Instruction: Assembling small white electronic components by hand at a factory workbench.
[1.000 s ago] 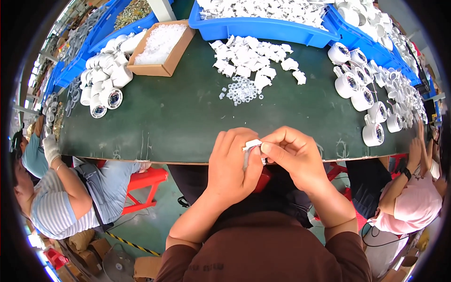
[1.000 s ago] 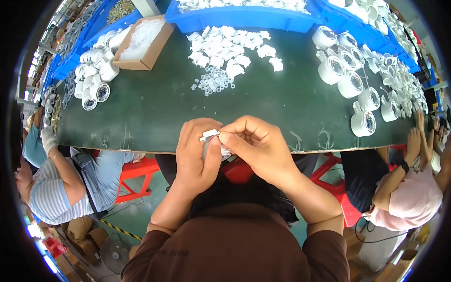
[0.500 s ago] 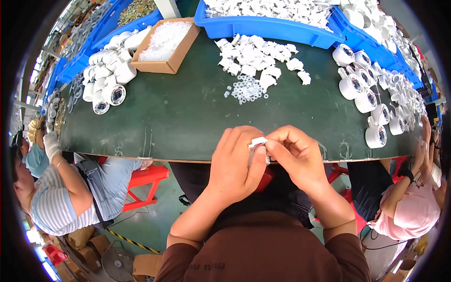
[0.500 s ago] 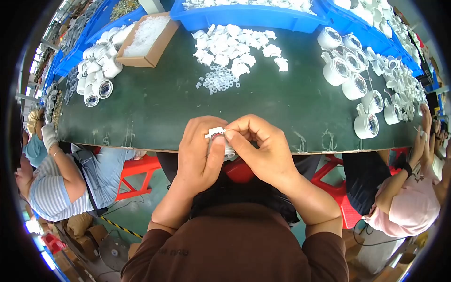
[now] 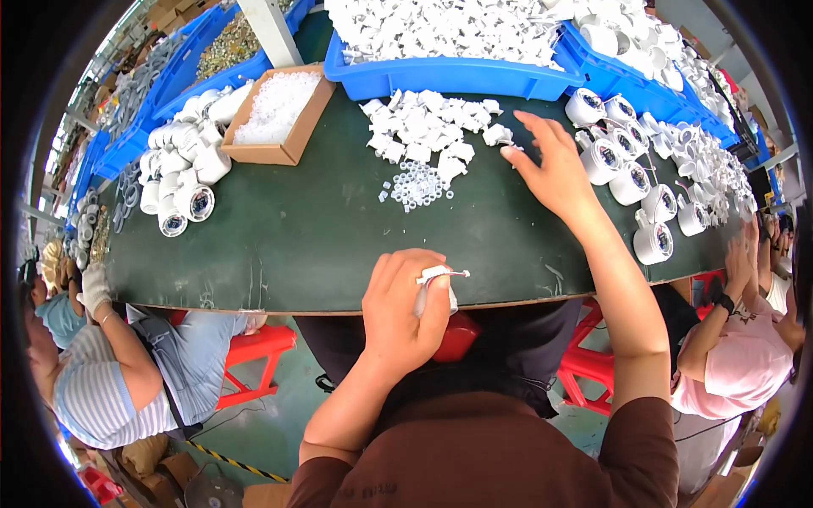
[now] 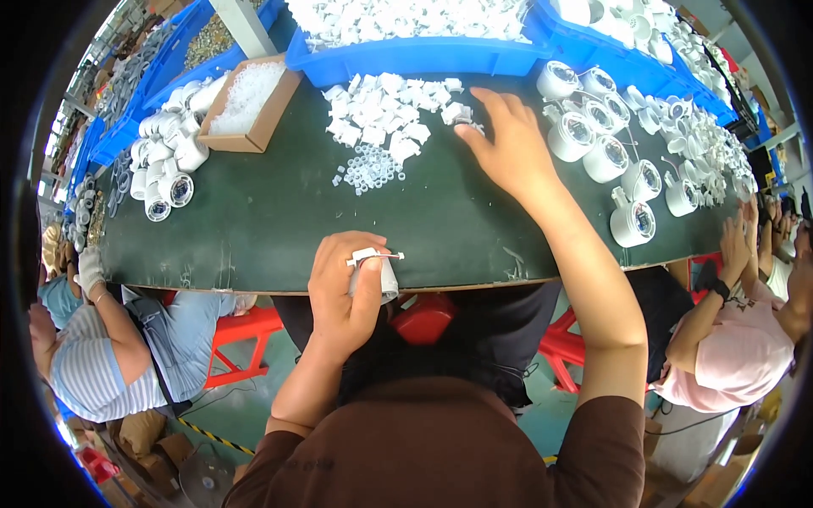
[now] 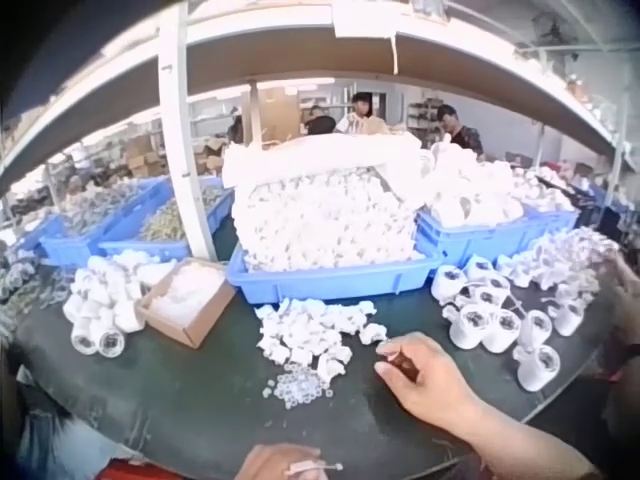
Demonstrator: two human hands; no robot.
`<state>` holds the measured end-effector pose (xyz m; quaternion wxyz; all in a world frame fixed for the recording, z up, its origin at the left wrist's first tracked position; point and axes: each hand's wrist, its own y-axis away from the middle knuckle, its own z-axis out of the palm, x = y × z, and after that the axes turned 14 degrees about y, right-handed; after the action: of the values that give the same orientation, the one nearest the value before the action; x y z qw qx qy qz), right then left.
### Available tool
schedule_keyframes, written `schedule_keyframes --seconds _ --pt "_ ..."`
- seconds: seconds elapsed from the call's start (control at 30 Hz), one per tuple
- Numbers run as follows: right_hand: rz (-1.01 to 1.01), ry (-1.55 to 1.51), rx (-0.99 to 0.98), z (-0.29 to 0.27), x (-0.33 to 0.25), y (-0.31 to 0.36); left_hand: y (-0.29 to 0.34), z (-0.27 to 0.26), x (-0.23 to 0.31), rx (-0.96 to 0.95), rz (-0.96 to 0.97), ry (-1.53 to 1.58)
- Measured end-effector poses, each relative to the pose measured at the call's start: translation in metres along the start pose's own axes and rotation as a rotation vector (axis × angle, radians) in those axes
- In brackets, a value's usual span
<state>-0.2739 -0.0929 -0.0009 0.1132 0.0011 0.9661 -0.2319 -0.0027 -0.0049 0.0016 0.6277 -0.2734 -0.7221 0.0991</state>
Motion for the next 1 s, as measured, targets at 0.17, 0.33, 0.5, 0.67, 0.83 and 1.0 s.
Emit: schedule_keyframes --seconds 0.17,0.33,0.5,0.67,0.83,1.0 --pt "-0.118 -0.019 -0.251 0.011 -0.007 -0.011 0.001 -0.001 -0.005 0.014 0.054 -0.013" --pt "-0.143 -0.235 -0.252 -0.007 -0.033 0.019 0.003 -0.002 -0.001 0.007 -0.02 0.002" --pt "-0.066 -0.155 -0.292 -0.033 -0.033 0.039 0.003 -0.002 0.001 -0.003 -0.016 -0.023" --pt "-0.123 -0.126 -0.189 -0.037 -0.009 0.054 0.002 -0.003 0.001 -0.007 -0.022 0.007" --pt "-0.172 -0.106 -0.137 -0.042 -0.025 0.06 0.004 -0.002 0.004 -0.037 -0.111 0.066" --pt "0.224 -1.064 -0.518 -0.051 -0.064 0.081 0.005 0.001 0.004 -0.049 -0.204 0.198"
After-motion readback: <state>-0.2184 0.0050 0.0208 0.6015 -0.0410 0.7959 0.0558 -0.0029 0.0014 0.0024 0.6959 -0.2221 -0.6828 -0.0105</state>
